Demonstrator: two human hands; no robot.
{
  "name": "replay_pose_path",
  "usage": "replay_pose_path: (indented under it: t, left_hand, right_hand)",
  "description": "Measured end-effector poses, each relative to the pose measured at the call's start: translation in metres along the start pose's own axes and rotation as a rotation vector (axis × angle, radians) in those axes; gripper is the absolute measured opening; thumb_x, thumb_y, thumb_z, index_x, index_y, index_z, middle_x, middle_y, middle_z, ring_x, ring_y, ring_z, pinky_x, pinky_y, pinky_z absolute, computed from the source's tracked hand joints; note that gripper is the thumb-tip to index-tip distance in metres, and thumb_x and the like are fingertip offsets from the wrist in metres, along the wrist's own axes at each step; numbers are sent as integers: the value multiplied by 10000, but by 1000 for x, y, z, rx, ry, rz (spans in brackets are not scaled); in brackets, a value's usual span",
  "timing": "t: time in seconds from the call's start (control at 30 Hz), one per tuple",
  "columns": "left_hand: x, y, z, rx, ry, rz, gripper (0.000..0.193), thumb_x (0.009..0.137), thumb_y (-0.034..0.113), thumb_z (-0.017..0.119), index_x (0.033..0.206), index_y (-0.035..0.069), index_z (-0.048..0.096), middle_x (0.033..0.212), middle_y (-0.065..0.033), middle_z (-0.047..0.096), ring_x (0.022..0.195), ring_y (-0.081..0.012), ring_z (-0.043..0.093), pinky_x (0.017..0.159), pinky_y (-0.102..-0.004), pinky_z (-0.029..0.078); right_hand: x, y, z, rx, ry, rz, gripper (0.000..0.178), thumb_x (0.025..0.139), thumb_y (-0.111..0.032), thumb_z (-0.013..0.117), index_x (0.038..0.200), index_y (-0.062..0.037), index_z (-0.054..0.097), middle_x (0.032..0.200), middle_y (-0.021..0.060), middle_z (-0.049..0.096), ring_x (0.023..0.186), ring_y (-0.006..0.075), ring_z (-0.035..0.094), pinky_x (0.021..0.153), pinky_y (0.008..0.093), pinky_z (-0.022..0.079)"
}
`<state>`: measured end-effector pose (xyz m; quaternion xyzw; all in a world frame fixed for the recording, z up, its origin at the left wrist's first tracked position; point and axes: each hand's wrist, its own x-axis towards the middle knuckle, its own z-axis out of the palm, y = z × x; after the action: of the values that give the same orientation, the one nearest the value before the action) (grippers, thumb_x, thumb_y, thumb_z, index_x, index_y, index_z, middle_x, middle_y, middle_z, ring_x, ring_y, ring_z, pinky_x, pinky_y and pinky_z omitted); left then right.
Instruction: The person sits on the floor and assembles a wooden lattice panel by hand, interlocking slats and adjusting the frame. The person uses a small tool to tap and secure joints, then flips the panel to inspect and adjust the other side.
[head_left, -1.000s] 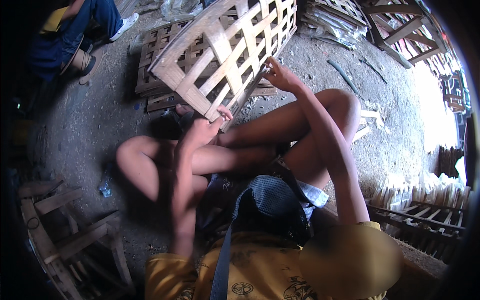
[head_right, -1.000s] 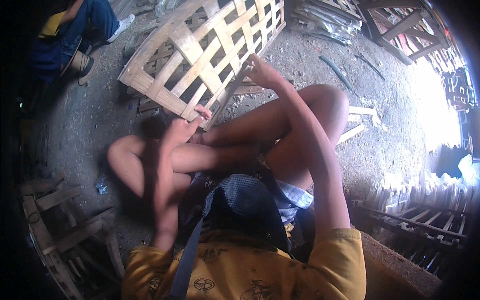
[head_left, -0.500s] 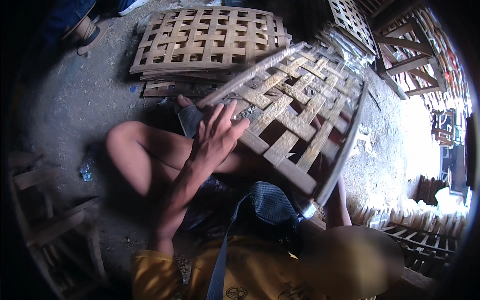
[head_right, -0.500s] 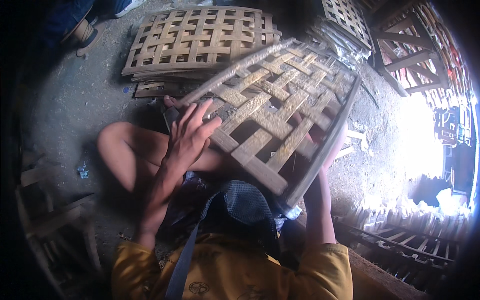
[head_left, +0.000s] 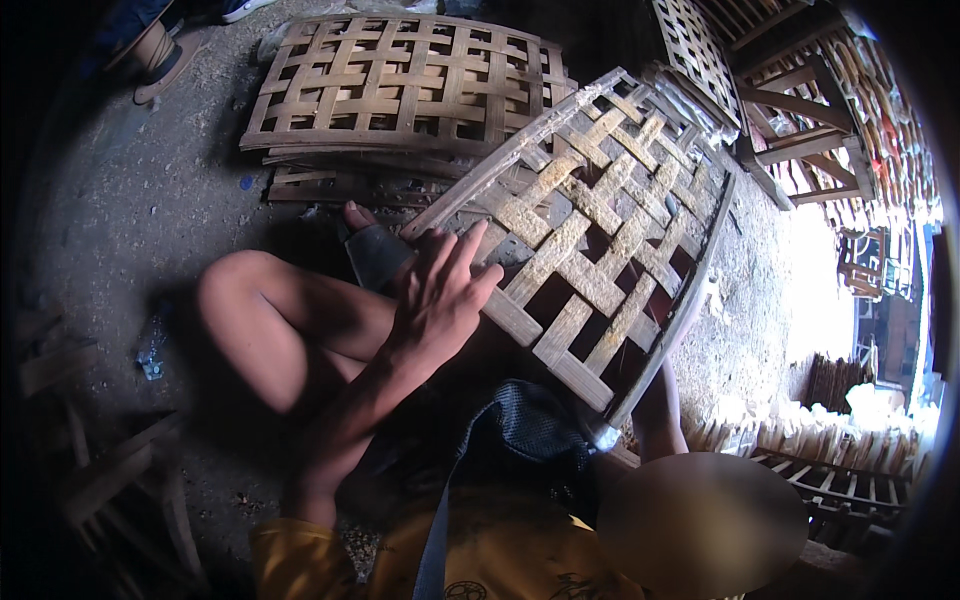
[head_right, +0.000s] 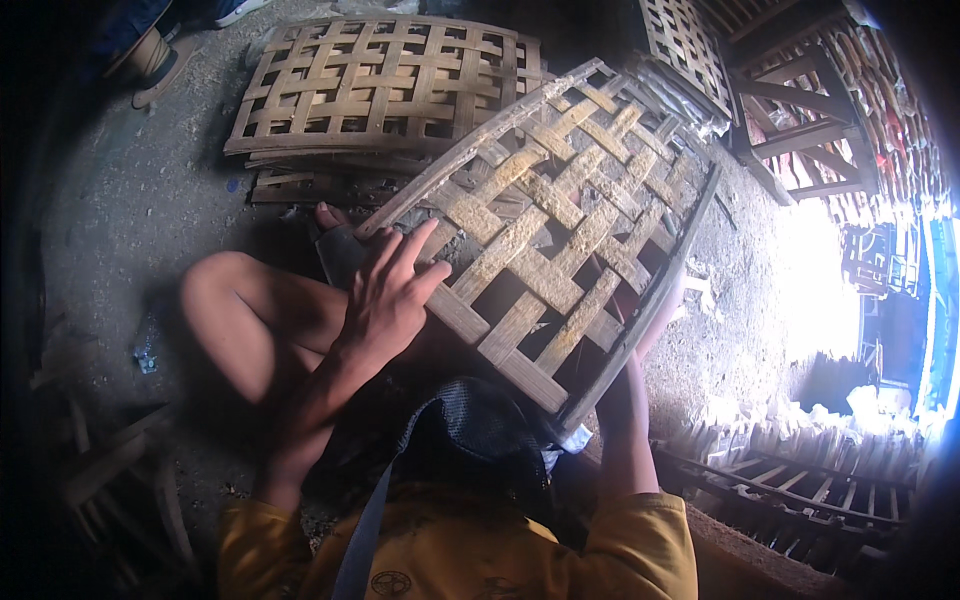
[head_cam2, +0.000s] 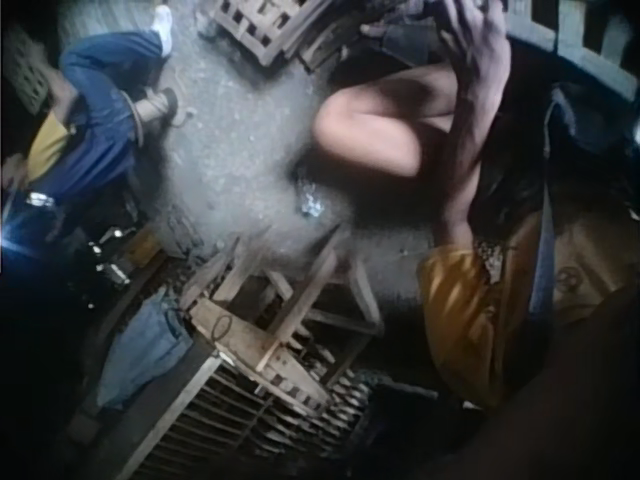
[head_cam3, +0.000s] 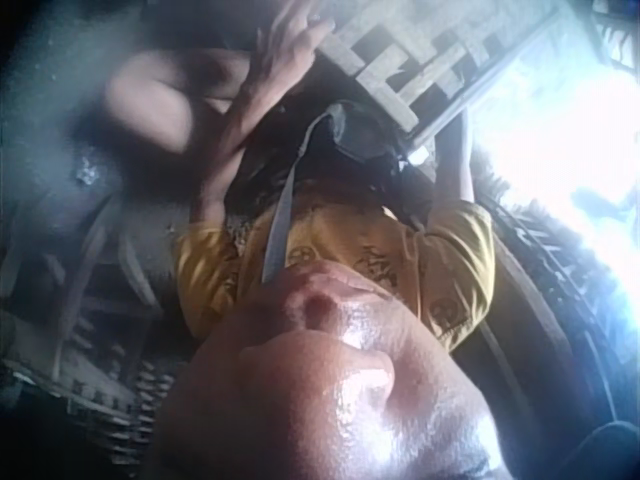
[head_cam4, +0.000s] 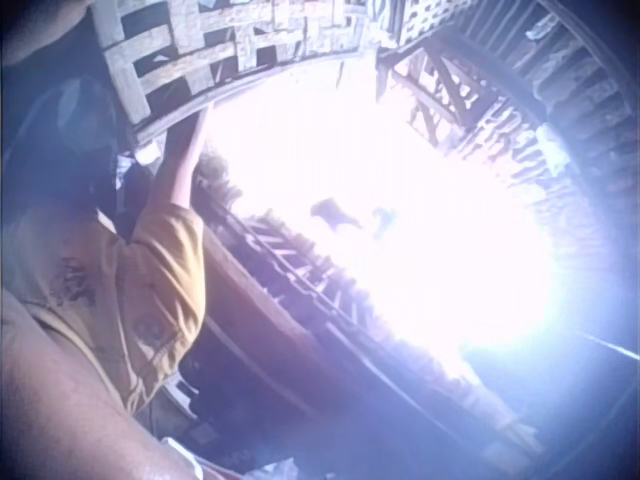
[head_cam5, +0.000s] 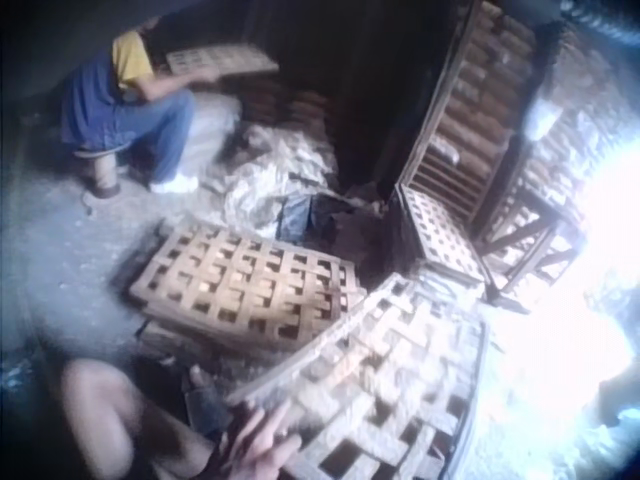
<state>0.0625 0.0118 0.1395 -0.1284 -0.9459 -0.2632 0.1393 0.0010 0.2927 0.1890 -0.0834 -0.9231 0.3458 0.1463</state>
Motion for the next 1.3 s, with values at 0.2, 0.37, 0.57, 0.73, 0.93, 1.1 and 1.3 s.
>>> replay_pose_path:
  t: [0.2,0.37,0.57,0.73,0.93,1.1,1.3]
  left_hand:
    - [0,-5,2,-117,-65,-2,471,717,20,696,1177,114,660,1361,-120,531,1260,-359,498,1020,-487,463]
    - [5,-10,-20,-301,-70,100,664,639,194,837,1263,137,619,1321,-130,539,1354,-368,409,1126,-500,354]
    - [15,-66,-44,-544,128,51,712,783,506,774,1325,93,569,1254,-162,573,1246,-296,505,1054,-420,385]
    - [2,-121,4,-876,-219,-646,394,981,332,634,1241,36,625,1054,-43,633,951,-92,586,781,-250,492]
    - [-2,-120,29,-1040,159,-788,287,943,329,661,1018,53,677,977,-46,645,855,-122,600,772,-263,463]
    - [28,-98,5,-1415,65,-744,309,920,444,607,910,138,650,716,3,637,582,-92,575,496,-253,418]
    - [14,-96,-12,-1280,7,-841,343,852,401,702,998,91,694,922,-38,606,825,-109,593,597,-282,501]
  right_hand:
    - [10,4,2,-2,14,26,255,859,-107,698,1088,-2,654,917,83,647,811,170,623,726,319,514]
    - [5,6,-5,1,-4,80,254,860,-86,701,1093,-2,645,934,68,636,824,154,613,732,305,513]
    - [5,6,-6,-30,56,-15,192,854,-97,701,1016,4,686,829,44,655,689,113,593,588,277,483]
    - [9,-5,-7,13,40,6,132,770,-104,733,789,25,709,629,80,659,557,137,625,510,311,473]
    - [-22,-39,-10,-17,-57,-193,340,756,-209,808,989,5,684,853,101,703,695,148,649,599,333,510]
    - [-60,-70,-5,-33,-339,-517,411,790,-190,765,1125,0,622,1005,120,685,812,205,668,695,361,532]
    - [-113,-77,46,-276,-918,-823,512,831,-166,715,1288,-7,548,1186,144,662,952,274,690,810,393,558]
